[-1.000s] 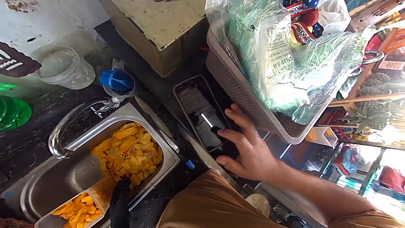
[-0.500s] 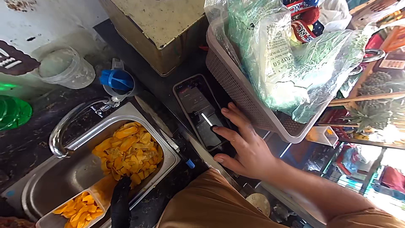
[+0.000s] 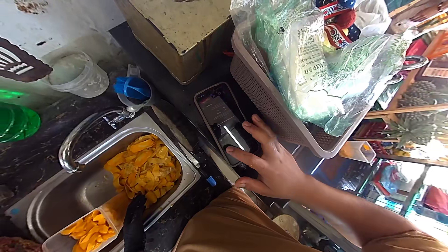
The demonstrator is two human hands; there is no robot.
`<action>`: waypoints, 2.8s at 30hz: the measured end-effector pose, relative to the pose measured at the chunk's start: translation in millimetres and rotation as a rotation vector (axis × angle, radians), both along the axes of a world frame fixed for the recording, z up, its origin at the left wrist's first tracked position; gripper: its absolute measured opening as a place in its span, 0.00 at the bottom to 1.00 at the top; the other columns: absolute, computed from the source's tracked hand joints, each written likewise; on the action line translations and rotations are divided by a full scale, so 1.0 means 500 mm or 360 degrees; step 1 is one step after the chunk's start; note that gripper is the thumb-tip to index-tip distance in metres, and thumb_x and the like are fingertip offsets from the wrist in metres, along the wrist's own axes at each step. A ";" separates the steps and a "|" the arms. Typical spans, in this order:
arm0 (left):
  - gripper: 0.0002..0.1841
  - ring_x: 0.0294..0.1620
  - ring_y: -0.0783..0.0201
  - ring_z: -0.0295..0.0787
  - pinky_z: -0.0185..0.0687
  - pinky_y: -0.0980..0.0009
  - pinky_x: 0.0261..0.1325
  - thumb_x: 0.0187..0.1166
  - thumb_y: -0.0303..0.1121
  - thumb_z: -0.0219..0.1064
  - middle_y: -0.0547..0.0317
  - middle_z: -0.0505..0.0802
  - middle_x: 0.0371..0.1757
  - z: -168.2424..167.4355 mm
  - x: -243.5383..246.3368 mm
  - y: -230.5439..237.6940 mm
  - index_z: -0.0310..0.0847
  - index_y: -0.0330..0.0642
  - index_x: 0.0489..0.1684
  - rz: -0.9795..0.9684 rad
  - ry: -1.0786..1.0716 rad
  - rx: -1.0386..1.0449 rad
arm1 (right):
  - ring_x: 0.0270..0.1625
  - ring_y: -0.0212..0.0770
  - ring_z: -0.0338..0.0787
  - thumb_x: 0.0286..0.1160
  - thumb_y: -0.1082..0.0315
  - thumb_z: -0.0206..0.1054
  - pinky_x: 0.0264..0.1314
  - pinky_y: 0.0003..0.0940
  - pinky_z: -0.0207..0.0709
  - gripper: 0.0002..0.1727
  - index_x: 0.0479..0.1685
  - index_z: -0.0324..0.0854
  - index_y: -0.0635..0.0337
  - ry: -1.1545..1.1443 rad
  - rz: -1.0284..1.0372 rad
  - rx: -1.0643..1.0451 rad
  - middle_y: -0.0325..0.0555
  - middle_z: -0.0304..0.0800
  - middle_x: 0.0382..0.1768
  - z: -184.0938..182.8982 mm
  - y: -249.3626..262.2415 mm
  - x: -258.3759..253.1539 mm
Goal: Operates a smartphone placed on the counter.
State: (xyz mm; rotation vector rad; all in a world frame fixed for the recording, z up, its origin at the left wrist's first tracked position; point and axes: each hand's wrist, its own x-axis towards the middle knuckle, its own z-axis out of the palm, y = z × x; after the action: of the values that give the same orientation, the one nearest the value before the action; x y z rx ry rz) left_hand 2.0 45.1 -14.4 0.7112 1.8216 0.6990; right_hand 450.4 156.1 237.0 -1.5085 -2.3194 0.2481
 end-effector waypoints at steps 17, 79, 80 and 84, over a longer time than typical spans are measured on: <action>0.29 0.74 0.58 0.80 0.78 0.57 0.71 0.82 0.48 0.58 0.50 0.84 0.76 0.001 0.004 0.003 0.76 0.38 0.76 -0.0012 0.0012 -0.0001 | 0.89 0.56 0.66 0.86 0.39 0.56 0.88 0.49 0.68 0.32 0.70 0.77 0.59 0.0219 -0.0245 0.0116 0.60 0.76 0.79 -0.005 -0.010 0.006; 0.29 0.75 0.59 0.79 0.78 0.57 0.71 0.81 0.46 0.56 0.50 0.83 0.76 -0.004 -0.003 -0.002 0.73 0.38 0.78 -0.0010 -0.0042 0.0041 | 0.91 0.56 0.63 0.84 0.37 0.58 0.87 0.53 0.68 0.30 0.68 0.76 0.52 0.0324 -0.0170 0.0075 0.58 0.70 0.84 -0.006 -0.008 0.011; 0.29 0.75 0.59 0.79 0.78 0.58 0.71 0.81 0.46 0.56 0.50 0.83 0.76 -0.003 -0.002 -0.002 0.73 0.38 0.78 -0.0005 -0.0046 0.0038 | 0.90 0.55 0.64 0.84 0.39 0.58 0.88 0.52 0.68 0.29 0.67 0.76 0.53 0.0323 -0.0181 0.0072 0.59 0.71 0.83 -0.006 -0.009 0.011; 0.29 0.74 0.59 0.80 0.78 0.58 0.71 0.84 0.47 0.57 0.51 0.84 0.76 -0.004 -0.001 -0.001 0.74 0.39 0.78 -0.0005 -0.0027 0.0015 | 0.88 0.54 0.69 0.86 0.43 0.60 0.86 0.48 0.72 0.28 0.68 0.77 0.58 0.0342 -0.0222 0.0076 0.59 0.76 0.80 -0.003 -0.012 0.011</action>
State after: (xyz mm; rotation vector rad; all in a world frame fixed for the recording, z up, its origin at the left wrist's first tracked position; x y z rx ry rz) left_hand 1.5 44.8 -16.3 0.7125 1.8026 0.7098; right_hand 456.0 150.0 235.4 -1.5312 -2.0311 0.2999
